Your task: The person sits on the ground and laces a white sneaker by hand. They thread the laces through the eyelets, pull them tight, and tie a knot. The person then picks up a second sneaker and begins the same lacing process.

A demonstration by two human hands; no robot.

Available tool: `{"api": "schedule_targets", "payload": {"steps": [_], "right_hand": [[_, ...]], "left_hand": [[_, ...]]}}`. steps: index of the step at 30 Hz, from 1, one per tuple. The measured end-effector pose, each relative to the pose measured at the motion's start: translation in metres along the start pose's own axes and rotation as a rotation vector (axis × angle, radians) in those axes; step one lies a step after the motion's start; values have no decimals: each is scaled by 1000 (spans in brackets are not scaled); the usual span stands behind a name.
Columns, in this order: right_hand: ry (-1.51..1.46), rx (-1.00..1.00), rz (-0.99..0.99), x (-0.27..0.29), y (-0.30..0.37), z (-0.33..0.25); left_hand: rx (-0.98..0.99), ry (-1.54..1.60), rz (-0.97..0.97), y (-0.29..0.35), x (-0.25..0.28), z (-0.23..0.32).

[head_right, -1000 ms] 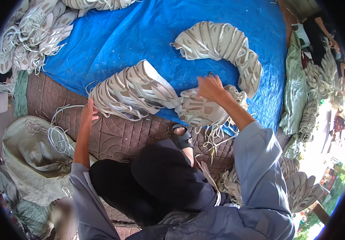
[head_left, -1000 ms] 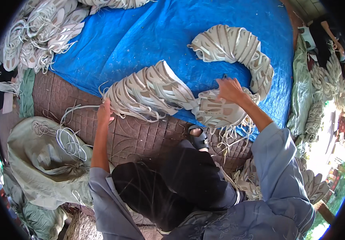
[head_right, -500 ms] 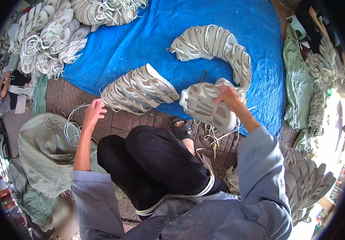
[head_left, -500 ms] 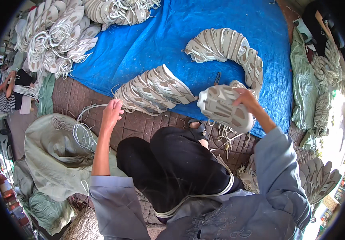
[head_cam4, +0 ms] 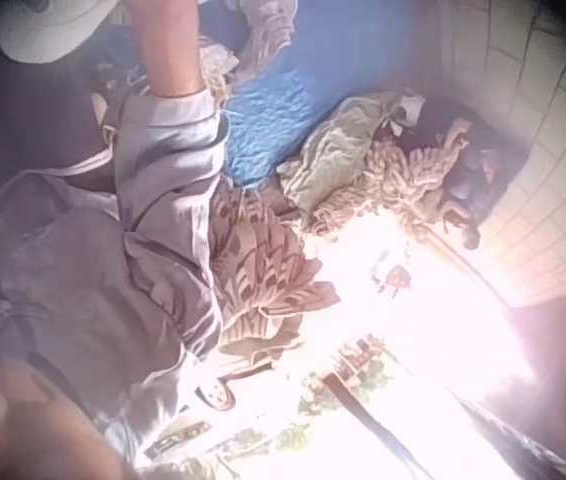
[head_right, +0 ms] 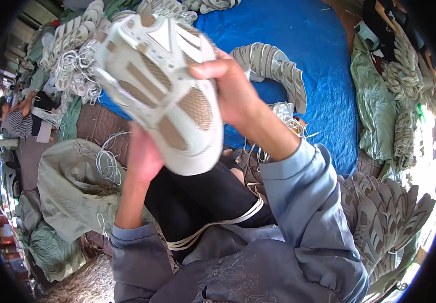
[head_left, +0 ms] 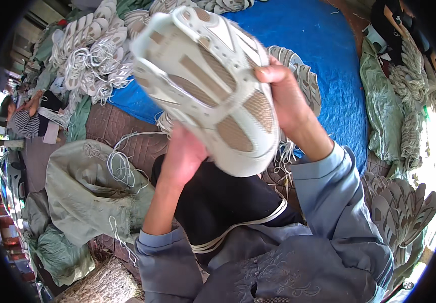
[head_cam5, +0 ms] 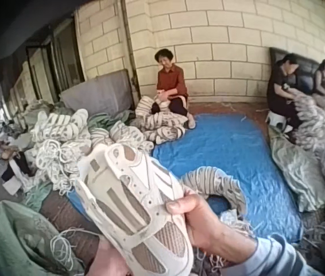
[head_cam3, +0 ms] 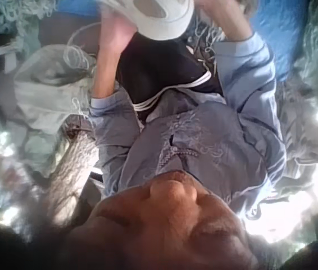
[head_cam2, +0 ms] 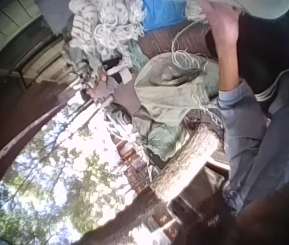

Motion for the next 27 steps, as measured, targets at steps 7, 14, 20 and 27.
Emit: {"api": "schedule_targets", "payload": {"steps": [7,14,20,27], "right_hand": [[60,-345,87,-20,63,100],[882,-850,193,108,152,111],[1001,-250,138,110,82,85],[1226,-180,-41,70,4,144]], "left_hand": [[-422,82,160,78,42,56],[-100,284,268,106,119,-89],[-107,115,318,93,130,-73],[-127,-618,611,97,119,-54]]}}
Point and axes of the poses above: each hand's wrist, its own y-axis away from the middle knuckle, its own x-axis out of the back of the hand, z = x × y, the point moved 4 cm from there along -y, towards the middle knuckle, and after that the axes turned 6 degrees about y, right-handed, at the moved point
